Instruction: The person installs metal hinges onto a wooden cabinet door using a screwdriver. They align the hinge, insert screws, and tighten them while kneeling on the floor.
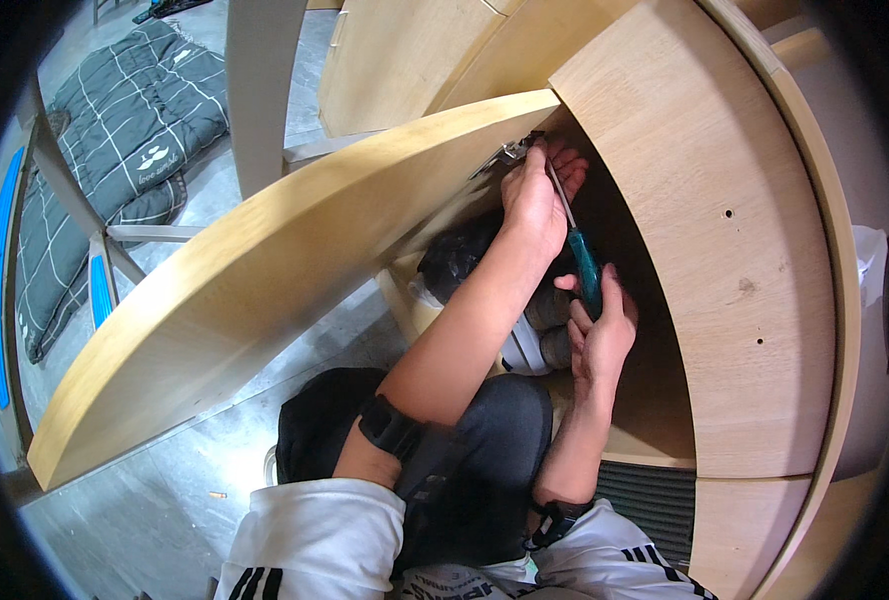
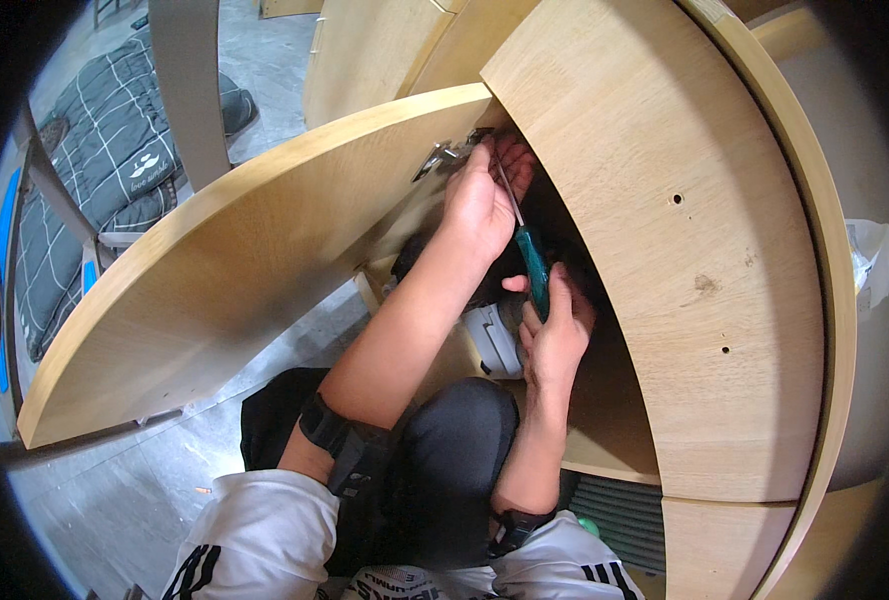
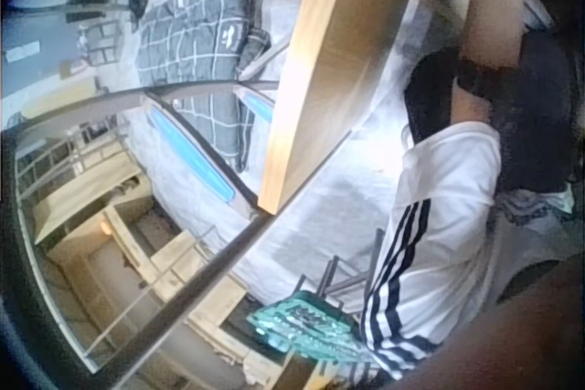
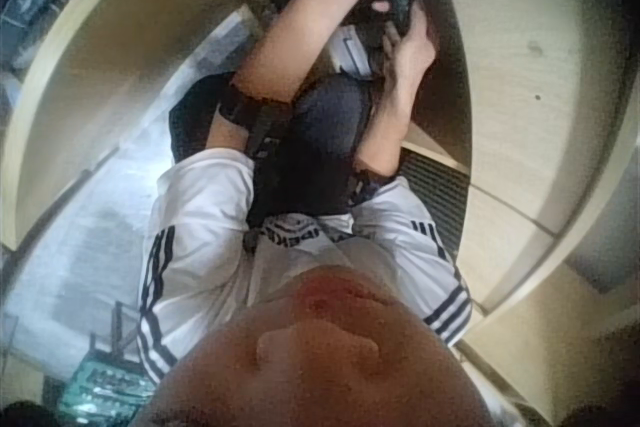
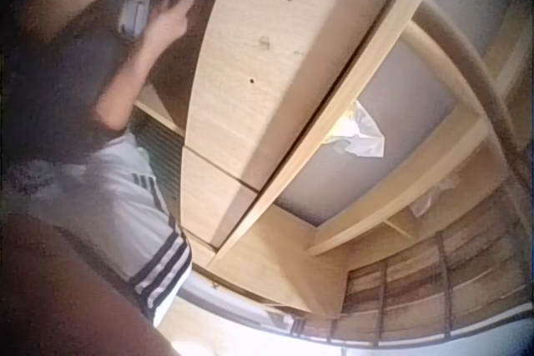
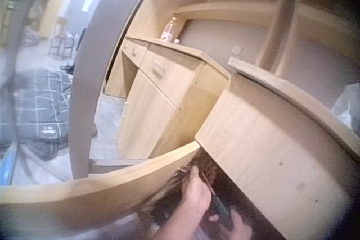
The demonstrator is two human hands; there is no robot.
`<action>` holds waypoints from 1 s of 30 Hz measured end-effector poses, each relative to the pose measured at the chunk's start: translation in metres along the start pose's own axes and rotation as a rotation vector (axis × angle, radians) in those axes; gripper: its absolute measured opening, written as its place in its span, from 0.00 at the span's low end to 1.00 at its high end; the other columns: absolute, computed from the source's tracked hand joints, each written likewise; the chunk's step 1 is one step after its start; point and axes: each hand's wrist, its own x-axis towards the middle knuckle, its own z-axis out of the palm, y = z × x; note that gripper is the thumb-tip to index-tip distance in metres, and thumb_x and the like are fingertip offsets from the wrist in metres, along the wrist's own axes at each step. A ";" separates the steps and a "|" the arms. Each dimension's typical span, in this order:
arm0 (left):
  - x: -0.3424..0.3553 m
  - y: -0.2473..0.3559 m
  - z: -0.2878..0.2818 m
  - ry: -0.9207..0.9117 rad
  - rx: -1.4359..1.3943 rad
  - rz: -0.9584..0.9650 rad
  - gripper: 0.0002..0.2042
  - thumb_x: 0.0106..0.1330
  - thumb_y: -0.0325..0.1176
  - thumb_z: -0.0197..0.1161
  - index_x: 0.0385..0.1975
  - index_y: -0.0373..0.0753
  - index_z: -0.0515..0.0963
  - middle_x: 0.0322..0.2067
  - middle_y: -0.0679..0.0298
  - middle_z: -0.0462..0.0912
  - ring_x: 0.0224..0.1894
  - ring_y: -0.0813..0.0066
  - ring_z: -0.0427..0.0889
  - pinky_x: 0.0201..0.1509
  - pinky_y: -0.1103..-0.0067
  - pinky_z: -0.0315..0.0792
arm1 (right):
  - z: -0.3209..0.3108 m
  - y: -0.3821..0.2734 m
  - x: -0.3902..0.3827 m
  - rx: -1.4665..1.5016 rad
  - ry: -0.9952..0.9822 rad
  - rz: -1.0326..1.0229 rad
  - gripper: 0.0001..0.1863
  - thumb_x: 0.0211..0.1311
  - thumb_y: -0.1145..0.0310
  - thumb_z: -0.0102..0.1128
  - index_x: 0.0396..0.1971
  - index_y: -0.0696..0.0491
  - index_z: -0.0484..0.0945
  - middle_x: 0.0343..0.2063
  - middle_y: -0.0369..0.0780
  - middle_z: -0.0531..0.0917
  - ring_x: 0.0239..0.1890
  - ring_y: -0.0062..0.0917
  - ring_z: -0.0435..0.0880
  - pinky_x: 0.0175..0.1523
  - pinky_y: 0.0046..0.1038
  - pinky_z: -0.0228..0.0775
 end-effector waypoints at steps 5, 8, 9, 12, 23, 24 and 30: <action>-0.004 -0.003 0.004 0.023 -0.074 0.047 0.13 0.71 0.39 0.50 0.40 0.35 0.73 0.32 0.57 0.80 0.30 0.68 0.80 0.36 0.76 0.78 | 0.002 0.008 0.002 -0.137 0.074 -0.242 0.16 0.55 0.77 0.62 0.45 0.57 0.78 0.33 0.39 0.83 0.20 0.11 0.70 0.26 0.13 0.61; -0.003 -0.001 0.004 0.023 -0.032 0.013 0.11 0.73 0.36 0.46 0.43 0.36 0.72 0.39 0.57 0.80 0.37 0.68 0.81 0.38 0.75 0.79 | 0.002 0.018 0.009 -0.161 0.095 -0.380 0.18 0.47 0.82 0.64 0.42 0.57 0.80 0.38 0.37 0.81 0.34 0.16 0.75 0.43 0.17 0.66; -0.003 -0.001 0.004 0.012 -0.041 0.016 0.12 0.73 0.36 0.46 0.43 0.36 0.72 0.38 0.57 0.81 0.37 0.68 0.81 0.38 0.75 0.79 | 0.001 0.020 0.010 -0.153 0.091 -0.368 0.19 0.46 0.83 0.64 0.42 0.57 0.80 0.40 0.37 0.81 0.38 0.17 0.75 0.48 0.19 0.65; -0.002 -0.002 0.003 0.023 -0.046 0.003 0.12 0.73 0.37 0.45 0.42 0.36 0.72 0.37 0.58 0.81 0.36 0.69 0.81 0.38 0.76 0.78 | -0.003 0.023 0.011 -0.181 0.103 -0.360 0.20 0.45 0.84 0.64 0.42 0.57 0.80 0.40 0.37 0.80 0.40 0.19 0.75 0.51 0.20 0.65; -0.001 -0.010 -0.006 -0.017 -0.075 -0.065 0.10 0.70 0.31 0.46 0.43 0.34 0.73 0.35 0.55 0.80 0.33 0.66 0.80 0.37 0.74 0.76 | -0.006 0.005 -0.008 -0.067 0.160 -0.211 0.21 0.46 0.83 0.63 0.44 0.57 0.78 0.31 0.36 0.80 0.20 0.12 0.68 0.24 0.14 0.57; -0.002 -0.010 -0.008 -0.024 -0.052 -0.035 0.10 0.70 0.30 0.46 0.44 0.34 0.73 0.35 0.55 0.80 0.33 0.66 0.80 0.37 0.74 0.76 | -0.007 0.001 -0.010 -0.004 0.170 -0.181 0.21 0.45 0.83 0.63 0.45 0.58 0.77 0.30 0.36 0.79 0.17 0.11 0.65 0.21 0.14 0.53; -0.026 0.006 -0.024 -0.039 0.148 0.016 0.09 0.67 0.25 0.49 0.44 0.31 0.72 0.37 0.55 0.79 0.37 0.65 0.79 0.42 0.74 0.76 | -0.018 0.003 -0.034 0.072 0.088 -0.030 0.20 0.48 0.83 0.61 0.45 0.58 0.76 0.26 0.34 0.77 0.15 0.11 0.64 0.19 0.13 0.50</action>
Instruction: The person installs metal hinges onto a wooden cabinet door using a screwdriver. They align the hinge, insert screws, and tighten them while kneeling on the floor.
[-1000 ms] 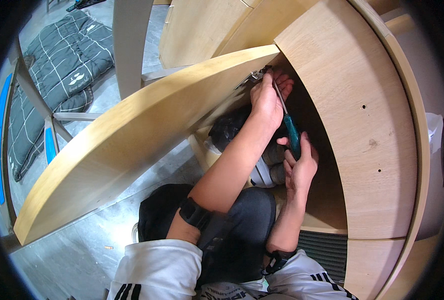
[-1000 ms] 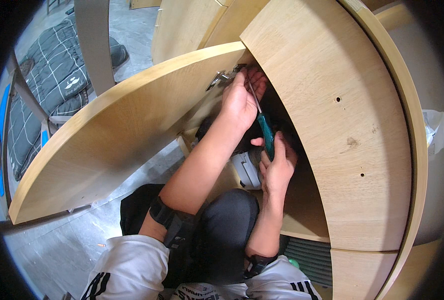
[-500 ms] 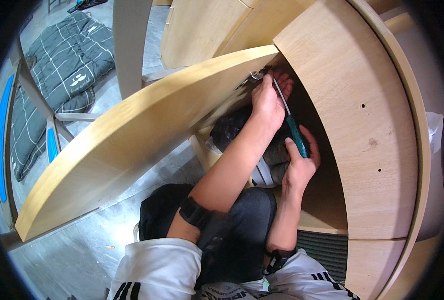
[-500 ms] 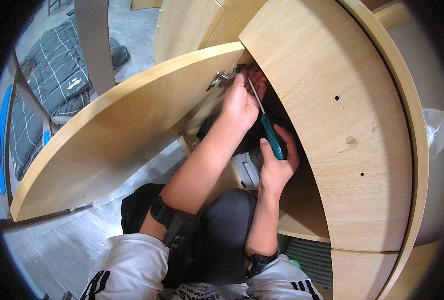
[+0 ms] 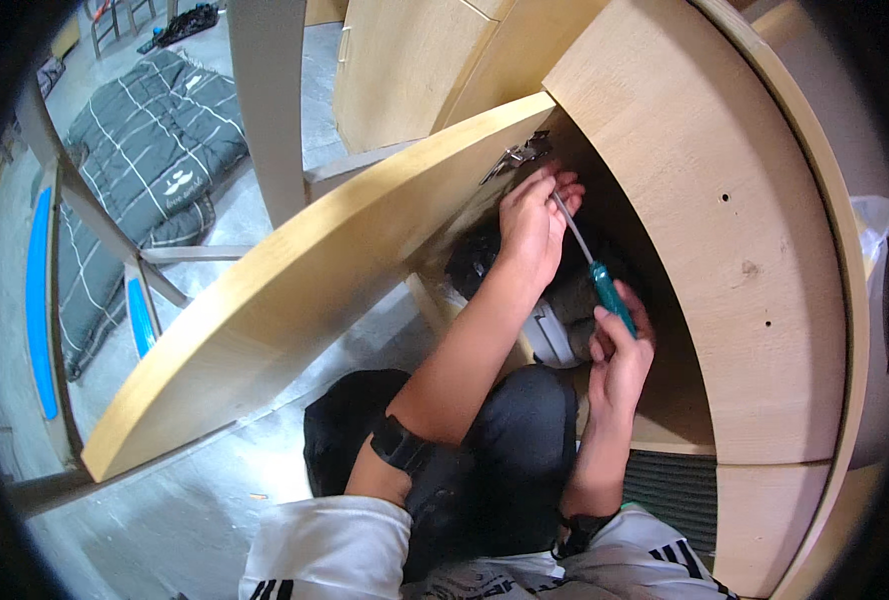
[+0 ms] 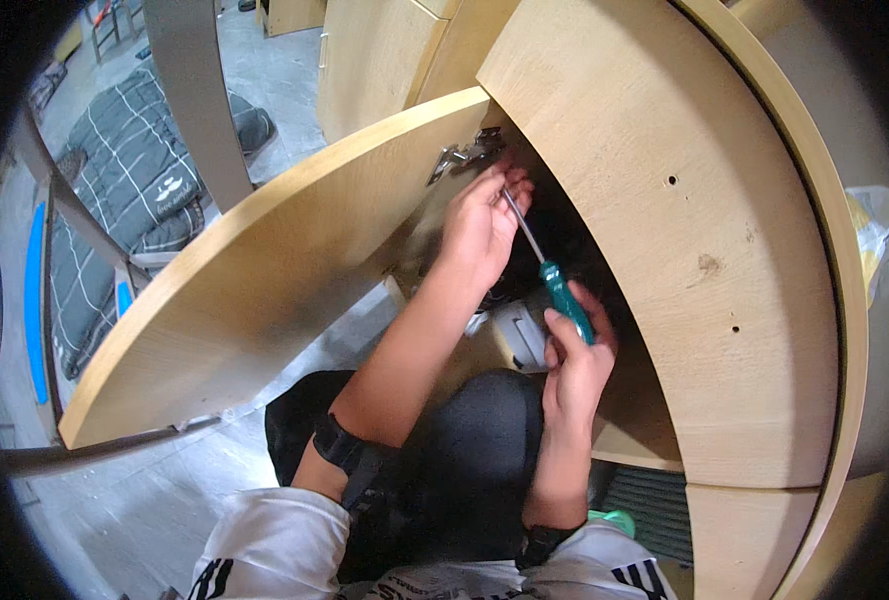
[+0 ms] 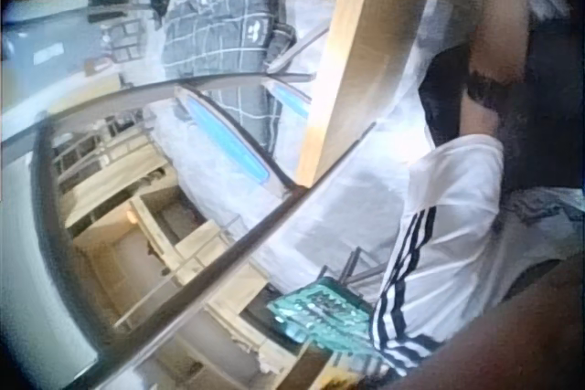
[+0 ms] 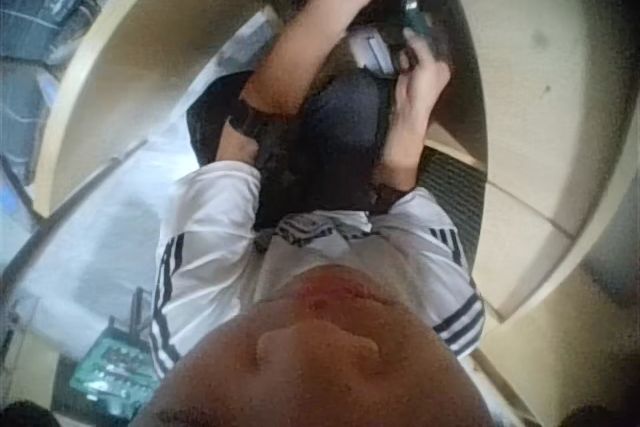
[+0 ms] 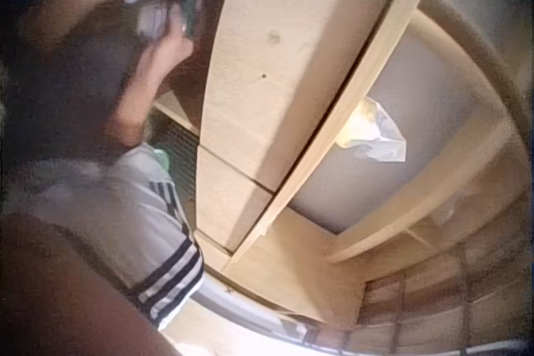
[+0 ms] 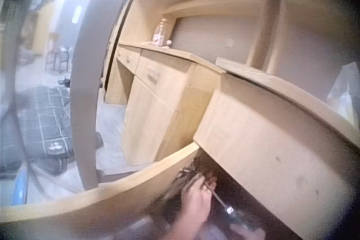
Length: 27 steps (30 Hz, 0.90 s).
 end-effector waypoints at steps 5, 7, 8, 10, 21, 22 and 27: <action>-0.030 0.007 -0.005 0.082 0.264 -0.019 0.09 0.67 0.25 0.48 0.44 0.29 0.70 0.36 0.53 0.78 0.35 0.66 0.80 0.40 0.76 0.76 | -0.028 0.021 -0.046 0.160 -0.011 0.135 0.20 0.52 0.84 0.56 0.48 0.59 0.73 0.28 0.34 0.75 0.16 0.08 0.61 0.19 0.12 0.54; -0.042 0.009 -0.005 0.087 0.398 -0.036 0.10 0.67 0.25 0.48 0.44 0.29 0.70 0.36 0.51 0.78 0.36 0.65 0.80 0.41 0.75 0.76 | -0.037 0.028 -0.058 0.265 -0.007 0.161 0.20 0.53 0.84 0.54 0.49 0.60 0.72 0.28 0.35 0.75 0.16 0.09 0.60 0.19 0.12 0.54; -0.047 0.010 -0.004 0.105 0.427 -0.025 0.10 0.66 0.27 0.49 0.43 0.28 0.70 0.37 0.50 0.78 0.37 0.63 0.81 0.43 0.74 0.76 | -0.039 0.030 -0.062 0.338 0.016 0.166 0.20 0.53 0.83 0.53 0.49 0.60 0.71 0.27 0.35 0.74 0.16 0.10 0.60 0.19 0.13 0.54; -0.057 0.013 -0.003 0.127 0.363 -0.042 0.10 0.66 0.28 0.50 0.42 0.28 0.70 0.36 0.49 0.78 0.38 0.61 0.81 0.45 0.73 0.76 | -0.041 0.033 -0.067 0.466 0.047 0.192 0.21 0.54 0.81 0.51 0.51 0.60 0.70 0.25 0.34 0.72 0.16 0.11 0.60 0.19 0.13 0.54; -0.086 0.077 0.013 0.208 0.307 -0.300 0.10 0.70 0.28 0.45 0.42 0.31 0.72 0.25 0.67 0.70 0.24 0.79 0.65 0.27 0.84 0.63 | -0.030 0.031 -0.074 0.578 -0.033 0.179 0.20 0.57 0.77 0.52 0.52 0.57 0.69 0.37 0.41 0.77 0.17 0.10 0.61 0.20 0.13 0.55; -0.094 0.083 0.017 0.068 0.422 -0.320 0.11 0.70 0.29 0.45 0.45 0.31 0.71 0.24 0.69 0.67 0.23 0.81 0.62 0.25 0.85 0.59 | -0.036 0.031 -0.070 0.492 0.000 0.154 0.20 0.57 0.77 0.52 0.52 0.57 0.70 0.33 0.38 0.76 0.17 0.09 0.61 0.20 0.13 0.54; -0.152 0.148 0.029 -0.226 0.878 -0.411 0.17 0.68 0.29 0.46 0.53 0.28 0.68 0.21 0.72 0.62 0.20 0.85 0.58 0.22 0.87 0.53 | -0.070 0.041 -0.050 0.220 0.005 0.097 0.17 0.56 0.79 0.57 0.47 0.58 0.75 0.23 0.31 0.74 0.17 0.07 0.60 0.20 0.12 0.52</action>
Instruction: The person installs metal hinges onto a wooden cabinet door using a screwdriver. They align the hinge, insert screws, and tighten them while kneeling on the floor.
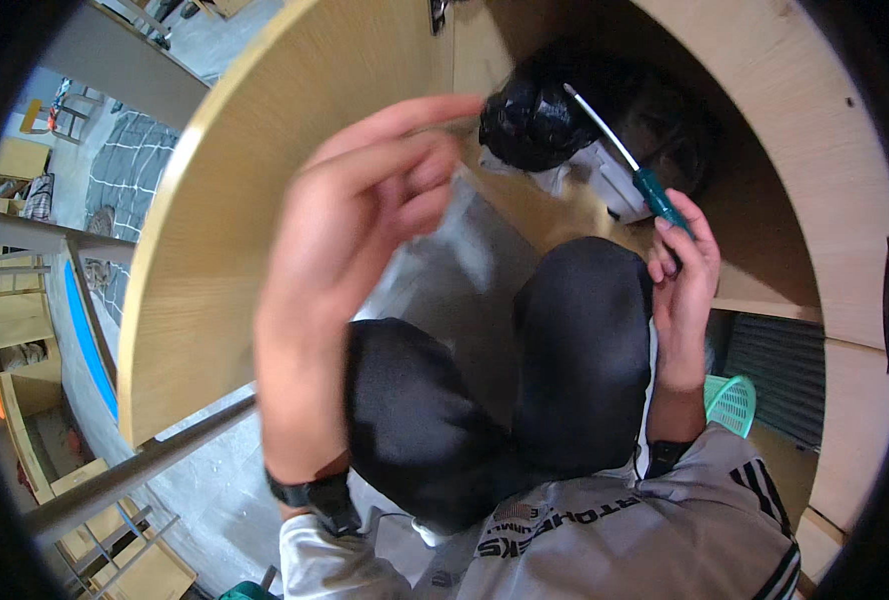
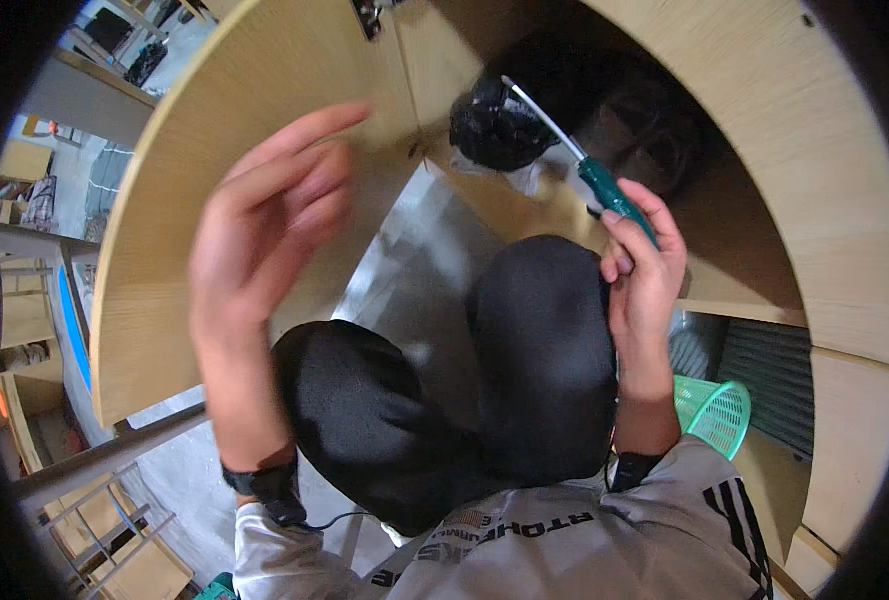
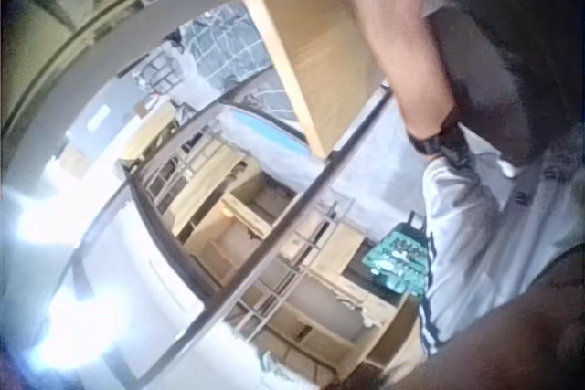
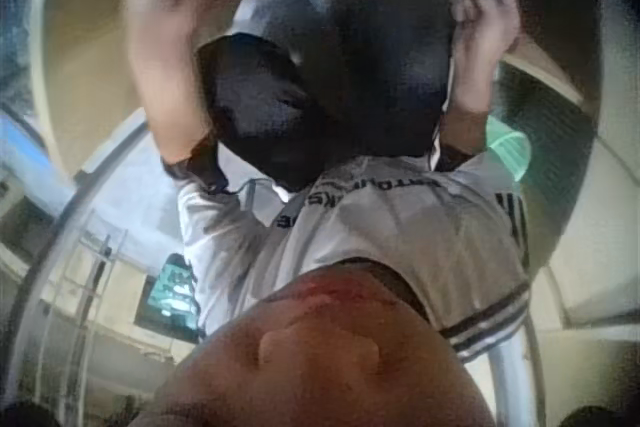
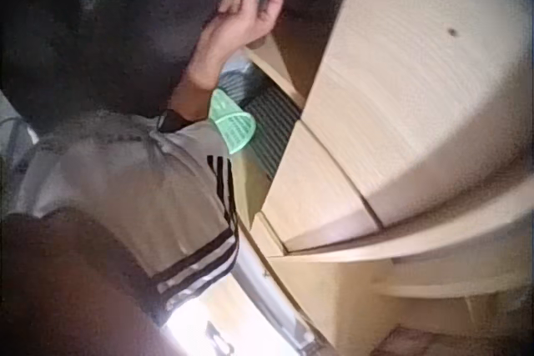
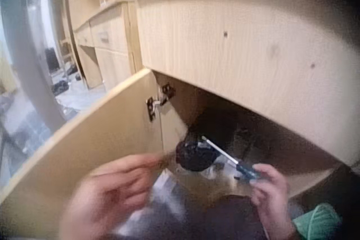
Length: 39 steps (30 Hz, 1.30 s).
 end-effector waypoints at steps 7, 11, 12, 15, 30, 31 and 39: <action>-0.149 -0.017 -0.055 0.427 0.067 -0.031 0.09 0.65 0.28 0.48 0.30 0.28 0.70 0.13 0.73 0.56 0.13 0.88 0.50 0.15 0.85 0.45 | -0.022 0.018 0.017 -0.243 -0.011 0.105 0.17 0.55 0.77 0.59 0.46 0.56 0.77 0.21 0.28 0.71 0.16 0.08 0.58 0.20 0.13 0.48; -0.228 -0.064 -0.087 0.761 -0.149 0.103 0.04 0.63 0.27 0.47 0.30 0.34 0.67 0.13 0.74 0.54 0.12 0.87 0.50 0.13 0.85 0.43 | -0.028 0.023 0.016 -0.350 -0.089 0.146 0.17 0.56 0.75 0.58 0.47 0.57 0.76 0.18 0.28 0.68 0.16 0.07 0.57 0.20 0.13 0.46; -0.235 -0.081 -0.095 0.779 -0.286 0.151 0.04 0.64 0.26 0.46 0.28 0.34 0.66 0.12 0.74 0.53 0.12 0.88 0.49 0.13 0.85 0.44 | -0.029 0.026 0.020 -0.354 -0.151 0.149 0.17 0.57 0.75 0.58 0.48 0.57 0.76 0.18 0.28 0.68 0.16 0.07 0.57 0.20 0.12 0.46; -0.247 -0.143 -0.115 1.090 -0.174 -0.017 0.03 0.64 0.26 0.47 0.29 0.36 0.66 0.15 0.72 0.59 0.15 0.86 0.54 0.15 0.85 0.49 | -0.028 0.028 0.021 -0.300 -0.182 0.190 0.18 0.60 0.75 0.54 0.52 0.60 0.72 0.21 0.31 0.71 0.16 0.07 0.56 0.19 0.11 0.46; -0.089 -0.220 -0.184 0.265 0.152 -0.606 0.14 0.70 0.34 0.47 0.48 0.33 0.72 0.19 0.71 0.64 0.19 0.82 0.58 0.22 0.84 0.54 | -0.039 0.071 0.039 -0.712 -0.299 0.283 0.16 0.60 0.68 0.61 0.47 0.54 0.79 0.24 0.31 0.75 0.20 0.12 0.68 0.27 0.16 0.65; -0.083 -0.215 -0.180 0.236 0.121 -0.594 0.14 0.71 0.34 0.47 0.48 0.33 0.72 0.19 0.72 0.63 0.19 0.82 0.57 0.22 0.84 0.53 | -0.040 0.091 0.042 -0.685 -0.241 0.294 0.16 0.60 0.68 0.62 0.48 0.55 0.78 0.24 0.32 0.75 0.19 0.13 0.69 0.27 0.17 0.67; -0.111 -0.216 -0.183 0.242 0.040 -0.675 0.15 0.70 0.38 0.47 0.47 0.33 0.71 0.18 0.72 0.60 0.19 0.83 0.57 0.21 0.83 0.53 | -0.056 0.192 0.067 -0.649 -0.018 0.218 0.18 0.59 0.67 0.62 0.49 0.58 0.77 0.23 0.34 0.76 0.18 0.14 0.71 0.26 0.20 0.70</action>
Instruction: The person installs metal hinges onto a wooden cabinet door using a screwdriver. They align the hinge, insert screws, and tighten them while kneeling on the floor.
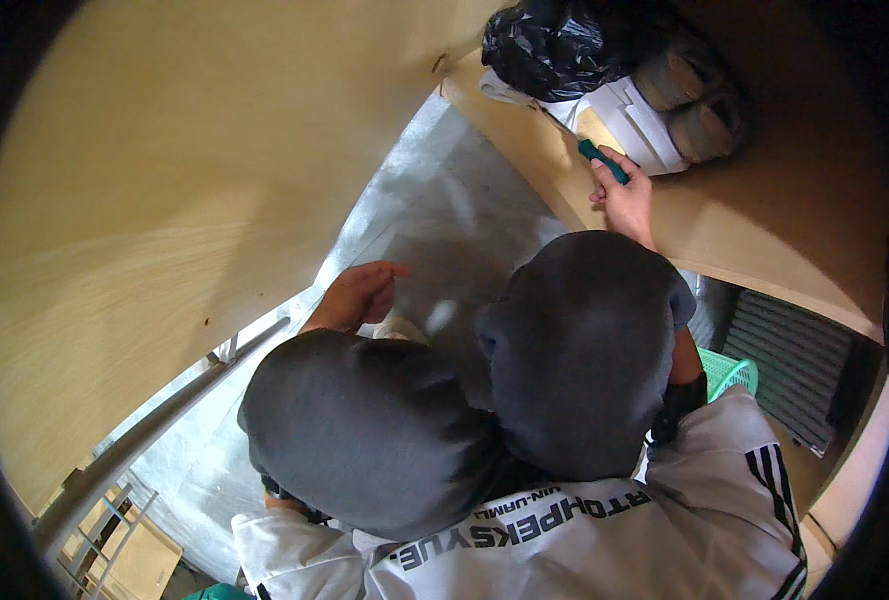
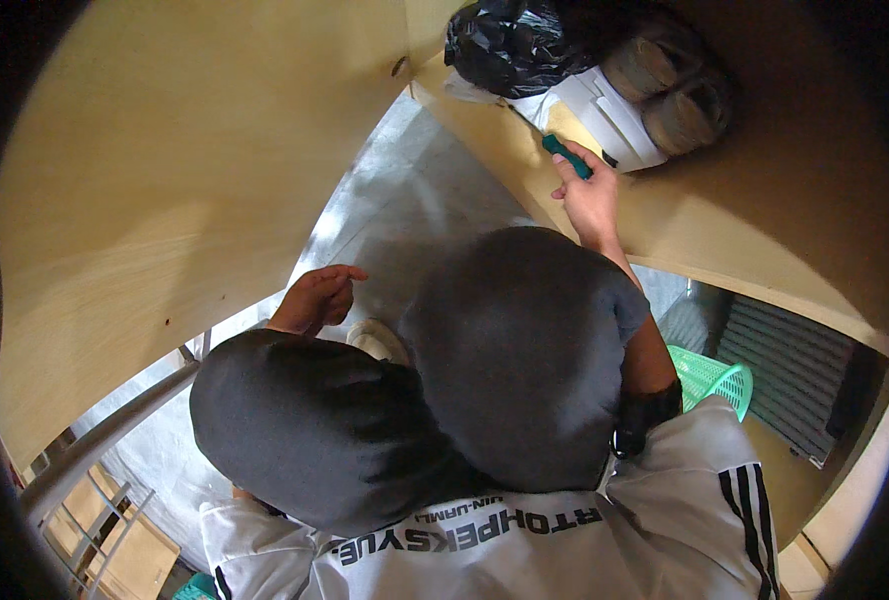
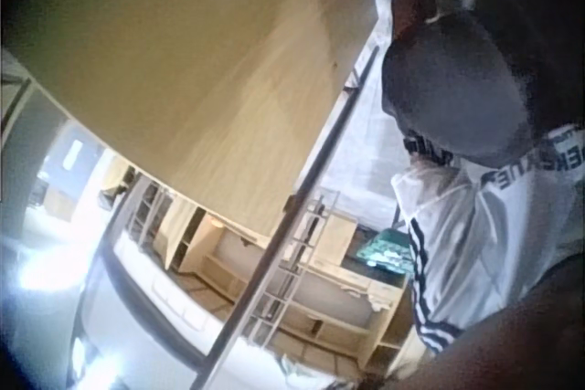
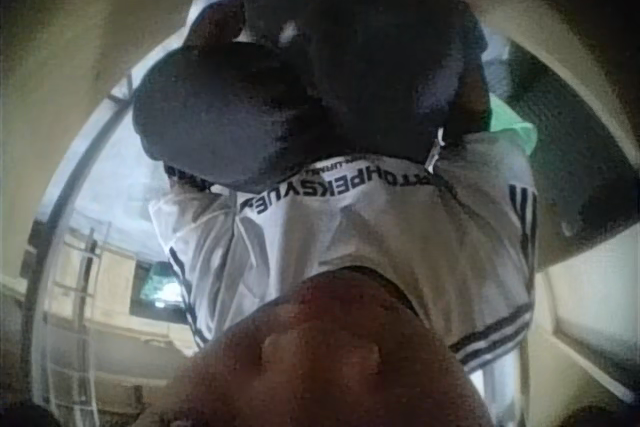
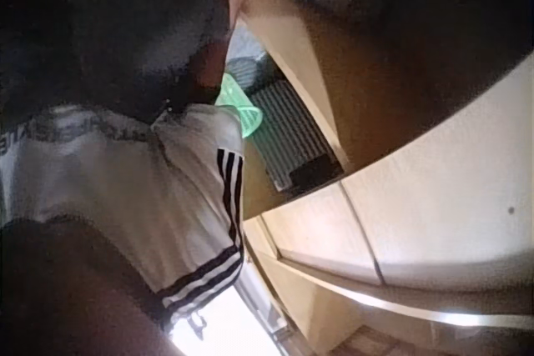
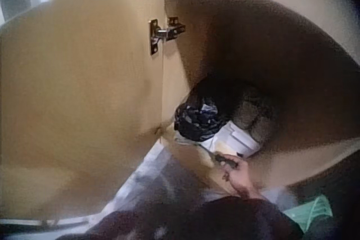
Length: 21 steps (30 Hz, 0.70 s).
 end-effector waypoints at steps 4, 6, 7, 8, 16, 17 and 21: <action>0.000 -0.020 -0.014 -0.099 -0.121 0.039 0.15 0.70 0.35 0.48 0.49 0.32 0.72 0.21 0.69 0.67 0.21 0.79 0.64 0.24 0.82 0.60 | 0.006 0.002 0.006 0.031 -0.010 -0.009 0.19 0.59 0.67 0.62 0.50 0.58 0.76 0.23 0.34 0.75 0.18 0.15 0.71 0.26 0.19 0.70; 0.005 -0.026 -0.016 -0.082 -0.069 0.046 0.16 0.70 0.36 0.47 0.49 0.32 0.72 0.24 0.67 0.70 0.24 0.77 0.68 0.28 0.82 0.63 | 0.008 0.001 0.007 0.046 -0.022 -0.003 0.20 0.59 0.67 0.62 0.50 0.58 0.76 0.22 0.33 0.75 0.18 0.14 0.71 0.27 0.19 0.70; 0.007 -0.027 -0.017 -0.069 -0.059 0.048 0.16 0.71 0.36 0.47 0.50 0.32 0.72 0.25 0.67 0.72 0.26 0.77 0.70 0.30 0.81 0.65 | 0.008 0.000 0.007 0.054 -0.030 0.004 0.19 0.59 0.67 0.62 0.50 0.57 0.76 0.22 0.33 0.75 0.18 0.14 0.71 0.27 0.19 0.70; 0.010 -0.028 -0.017 -0.010 -0.094 0.029 0.16 0.71 0.37 0.47 0.50 0.32 0.72 0.26 0.66 0.73 0.28 0.75 0.71 0.34 0.80 0.67 | 0.007 -0.001 0.007 0.056 -0.027 0.033 0.19 0.59 0.67 0.62 0.50 0.57 0.76 0.22 0.33 0.75 0.18 0.14 0.71 0.27 0.19 0.70; 0.057 -0.006 0.002 -0.111 -0.316 0.119 0.20 0.71 0.43 0.47 0.49 0.32 0.73 0.33 0.62 0.76 0.36 0.71 0.74 0.44 0.75 0.69 | -0.018 -0.017 -0.004 0.255 -0.114 0.131 0.19 0.62 0.69 0.59 0.52 0.57 0.74 0.31 0.36 0.81 0.20 0.13 0.67 0.29 0.19 0.66; 0.064 0.001 0.006 -0.113 -0.328 0.115 0.20 0.71 0.43 0.46 0.49 0.31 0.72 0.34 0.61 0.77 0.38 0.69 0.75 0.46 0.74 0.69 | -0.019 -0.021 -0.007 0.294 -0.132 0.112 0.19 0.62 0.69 0.59 0.52 0.58 0.73 0.34 0.38 0.82 0.20 0.13 0.67 0.29 0.19 0.65; 0.091 0.030 0.025 -0.140 -0.417 0.130 0.22 0.72 0.45 0.45 0.50 0.29 0.71 0.40 0.57 0.78 0.45 0.66 0.76 0.55 0.72 0.69 | -0.027 -0.041 -0.020 0.361 -0.302 0.149 0.19 0.62 0.69 0.58 0.52 0.59 0.73 0.39 0.39 0.83 0.20 0.12 0.65 0.29 0.18 0.65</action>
